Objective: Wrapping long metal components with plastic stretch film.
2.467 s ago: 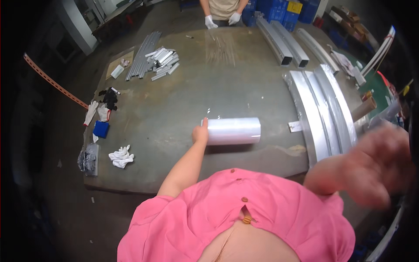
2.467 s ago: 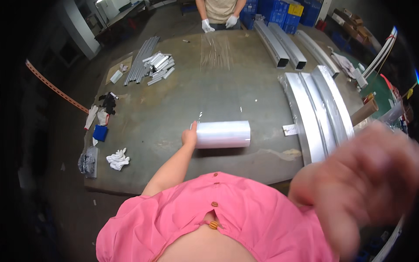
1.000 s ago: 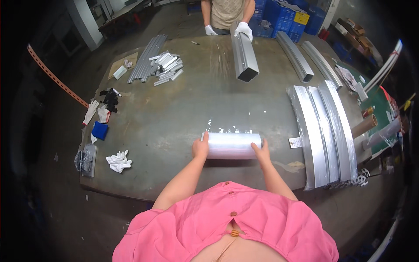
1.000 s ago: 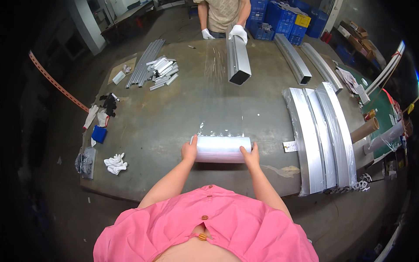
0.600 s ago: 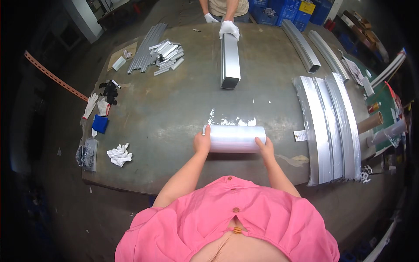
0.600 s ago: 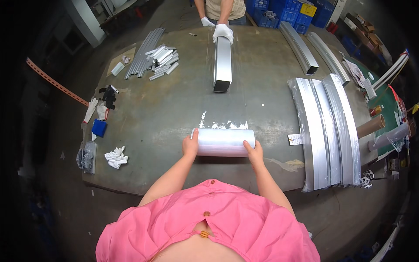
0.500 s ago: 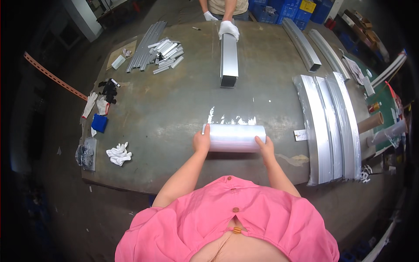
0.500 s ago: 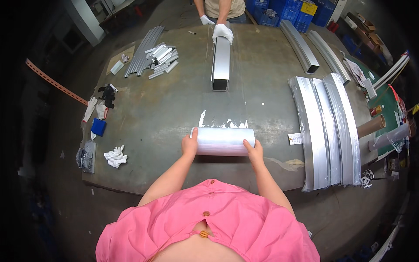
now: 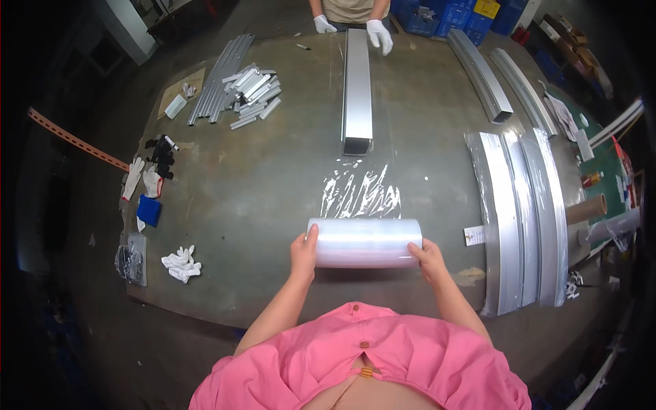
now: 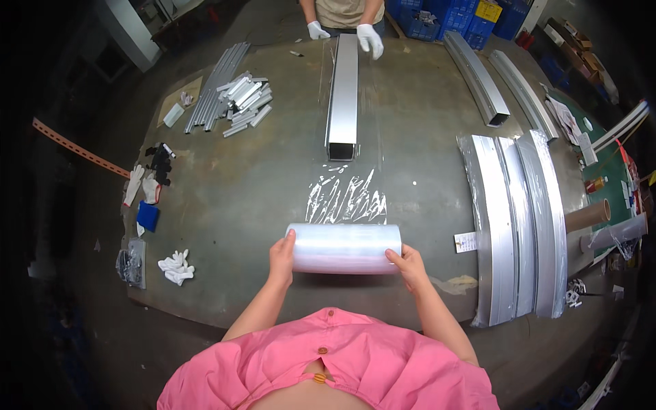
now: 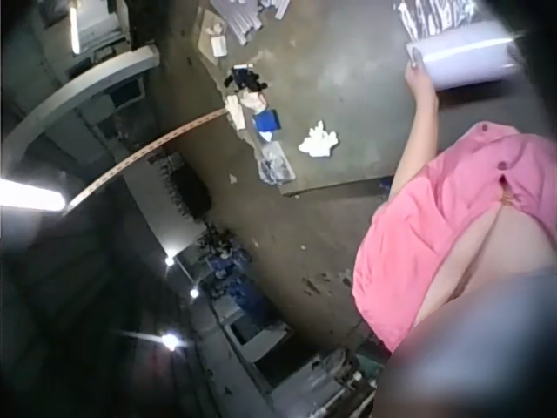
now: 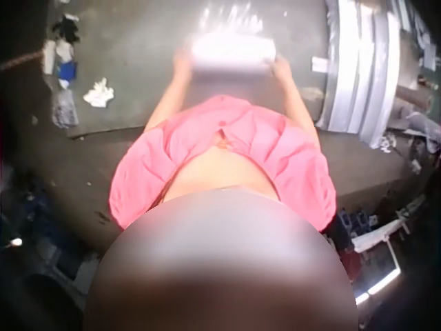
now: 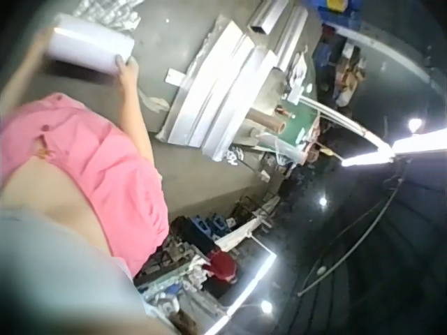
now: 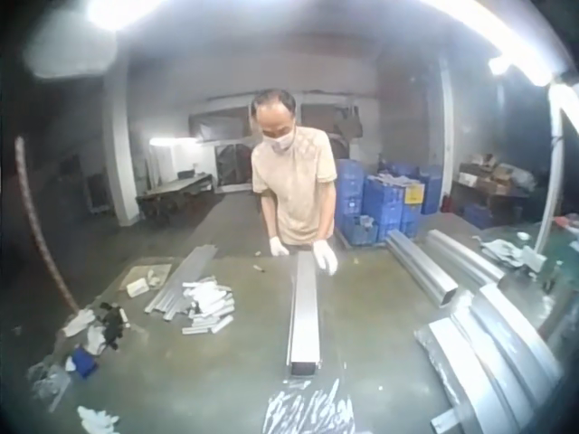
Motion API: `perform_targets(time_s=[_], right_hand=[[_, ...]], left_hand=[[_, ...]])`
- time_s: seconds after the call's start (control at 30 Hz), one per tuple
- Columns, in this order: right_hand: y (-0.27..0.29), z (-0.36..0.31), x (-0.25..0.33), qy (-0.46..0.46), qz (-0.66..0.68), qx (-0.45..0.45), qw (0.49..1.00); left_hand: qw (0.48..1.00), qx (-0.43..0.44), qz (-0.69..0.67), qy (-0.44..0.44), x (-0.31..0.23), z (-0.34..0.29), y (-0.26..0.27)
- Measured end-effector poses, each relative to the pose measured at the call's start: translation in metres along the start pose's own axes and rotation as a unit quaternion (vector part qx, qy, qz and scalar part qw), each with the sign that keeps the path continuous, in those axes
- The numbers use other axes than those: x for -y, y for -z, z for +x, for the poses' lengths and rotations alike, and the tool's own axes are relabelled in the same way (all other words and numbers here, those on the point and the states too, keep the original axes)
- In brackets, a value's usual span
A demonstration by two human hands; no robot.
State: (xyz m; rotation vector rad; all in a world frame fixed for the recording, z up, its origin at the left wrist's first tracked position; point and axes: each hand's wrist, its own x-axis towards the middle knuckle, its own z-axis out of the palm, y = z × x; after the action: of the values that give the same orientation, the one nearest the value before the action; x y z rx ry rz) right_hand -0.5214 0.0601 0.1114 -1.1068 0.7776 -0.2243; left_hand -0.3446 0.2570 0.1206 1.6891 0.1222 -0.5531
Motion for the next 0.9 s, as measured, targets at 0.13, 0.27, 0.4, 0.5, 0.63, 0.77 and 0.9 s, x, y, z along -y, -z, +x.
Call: perform_targets(time_s=[0.13,0.27,0.4,0.5,0.63,0.77,0.9], right_hand=[[-0.005,0.055,0.072,0.092,-0.026,0.037,0.995],[-0.03,0.143,0.17,0.185,-0.031,0.073,0.98],[-0.049,0.226,0.234,0.218,-0.029,0.093,0.971],[-0.048,0.277,0.242,0.22,0.012,0.099,0.97],[-0.04,0.31,0.231,0.196,0.009,0.088,0.977],[-0.032,0.33,0.212,0.181,0.005,0.077,0.98],[-0.028,0.341,0.206,0.171,0.005,0.066,0.983]], left_hand=[[0.996,0.039,-0.048,-0.067,-0.083,0.037,-0.016],[0.975,0.075,-0.088,-0.188,-0.173,0.114,-0.05],[0.964,0.088,-0.058,-0.245,-0.226,0.203,-0.081],[0.968,0.092,-0.099,-0.213,-0.231,0.249,-0.105],[0.973,0.105,-0.092,-0.185,-0.217,0.285,-0.118],[0.977,0.108,-0.087,-0.16,-0.2,0.305,-0.128],[0.981,0.107,-0.081,-0.138,-0.199,0.315,-0.135]])
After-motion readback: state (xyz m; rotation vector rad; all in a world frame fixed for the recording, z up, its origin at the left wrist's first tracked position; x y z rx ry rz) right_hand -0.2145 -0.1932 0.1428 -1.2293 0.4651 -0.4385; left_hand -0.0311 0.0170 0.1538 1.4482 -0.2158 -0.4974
